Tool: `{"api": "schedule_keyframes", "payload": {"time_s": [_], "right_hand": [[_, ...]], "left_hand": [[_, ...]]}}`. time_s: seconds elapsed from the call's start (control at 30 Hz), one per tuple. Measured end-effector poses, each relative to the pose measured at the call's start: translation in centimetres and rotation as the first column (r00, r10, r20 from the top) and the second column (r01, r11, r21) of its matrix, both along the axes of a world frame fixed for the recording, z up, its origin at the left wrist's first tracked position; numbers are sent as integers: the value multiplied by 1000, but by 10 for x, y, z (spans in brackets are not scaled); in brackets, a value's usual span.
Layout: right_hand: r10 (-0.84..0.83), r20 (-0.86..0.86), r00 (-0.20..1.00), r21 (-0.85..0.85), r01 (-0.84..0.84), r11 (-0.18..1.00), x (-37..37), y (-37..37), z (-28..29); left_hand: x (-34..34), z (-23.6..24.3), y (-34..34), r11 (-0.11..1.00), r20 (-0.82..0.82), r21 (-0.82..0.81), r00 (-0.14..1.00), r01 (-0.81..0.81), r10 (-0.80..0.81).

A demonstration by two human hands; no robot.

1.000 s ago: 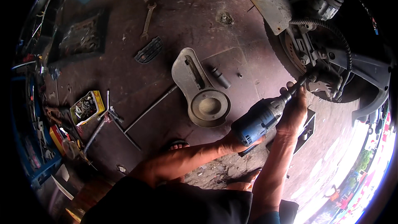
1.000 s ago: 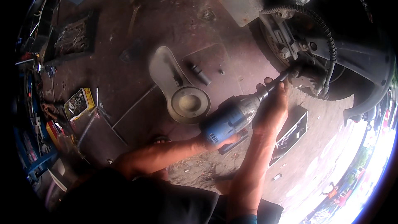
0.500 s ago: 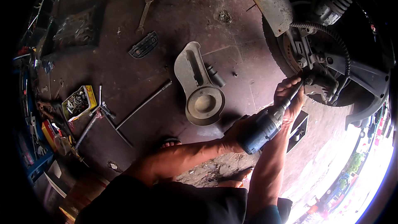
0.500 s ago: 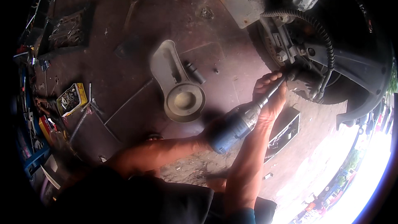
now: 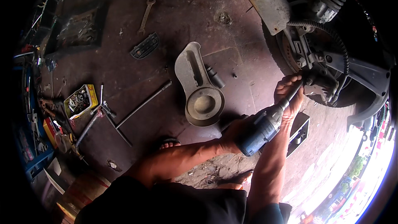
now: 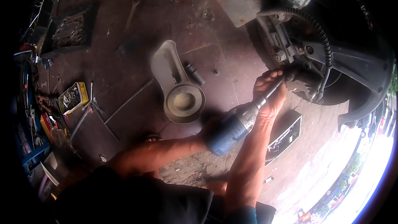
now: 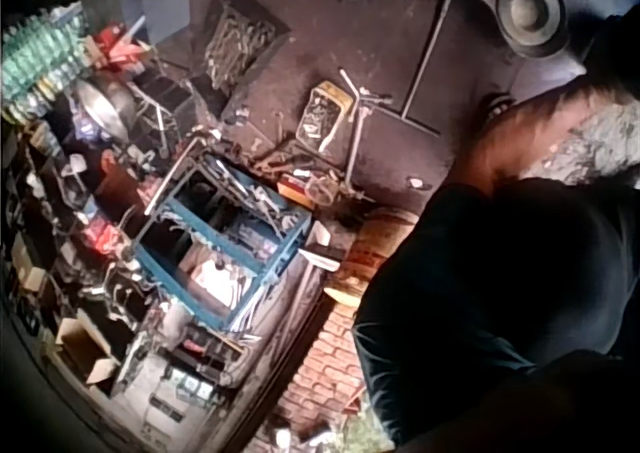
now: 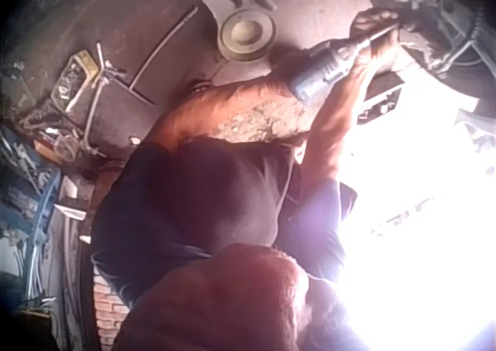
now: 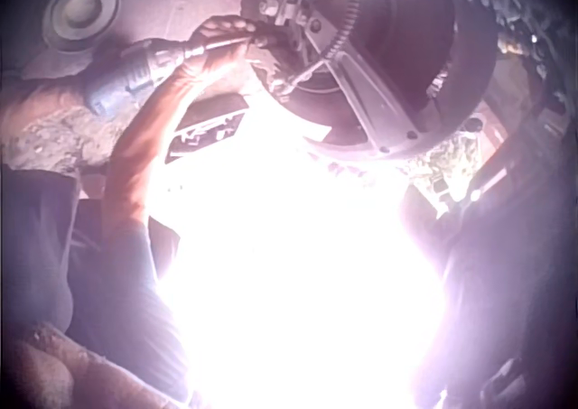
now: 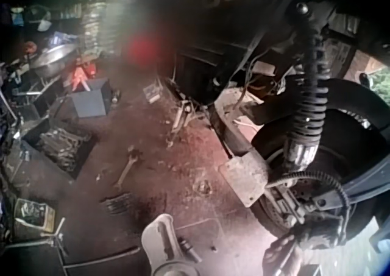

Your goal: The person disassembles parts of an electric scooter wheel assembly by attaching sockets to an electric impact wrench, loosening fasteners, and removing brackets and nuts by hand.

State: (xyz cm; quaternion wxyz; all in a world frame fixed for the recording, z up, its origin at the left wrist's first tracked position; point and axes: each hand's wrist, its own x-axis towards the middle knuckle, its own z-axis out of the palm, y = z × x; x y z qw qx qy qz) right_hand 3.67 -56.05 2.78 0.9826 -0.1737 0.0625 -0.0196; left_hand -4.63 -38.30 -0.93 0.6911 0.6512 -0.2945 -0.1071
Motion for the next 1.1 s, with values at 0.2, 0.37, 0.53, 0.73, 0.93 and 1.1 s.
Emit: {"api": "schedule_keyframes", "payload": {"time_s": [0.2, 0.37, 0.53, 0.73, 0.93, 1.1], "right_hand": [[-14, 19, 1000, -26, 14, 1000, 3, 4, -1], [-59, 51, 997, -19, 60, 998, 5, 11, -5], [-126, 60, 990, 134, 117, 984, 2, 11, -10], [-131, -24, 991, 114, 133, 985, -8, 36, -5], [-204, -166, 965, -36, 201, 979, -45, 58, -26], [-553, -526, 646, -417, 370, 830, -52, 73, -51]], "left_hand": [[-2, 3, 0, 1000, 33, -26, 999, -2, 3], [-2, 0, -1, 907, -520, -401, 785, 124, -337], [20, 35, 37, 939, -304, -324, 927, 116, -219], [2, 36, 69, 989, -195, -140, 978, 40, -67], [1, 18, 111, 964, -451, -132, 852, 229, -264], [-7, 27, 144, 964, -561, -121, 785, 236, -263]]}}
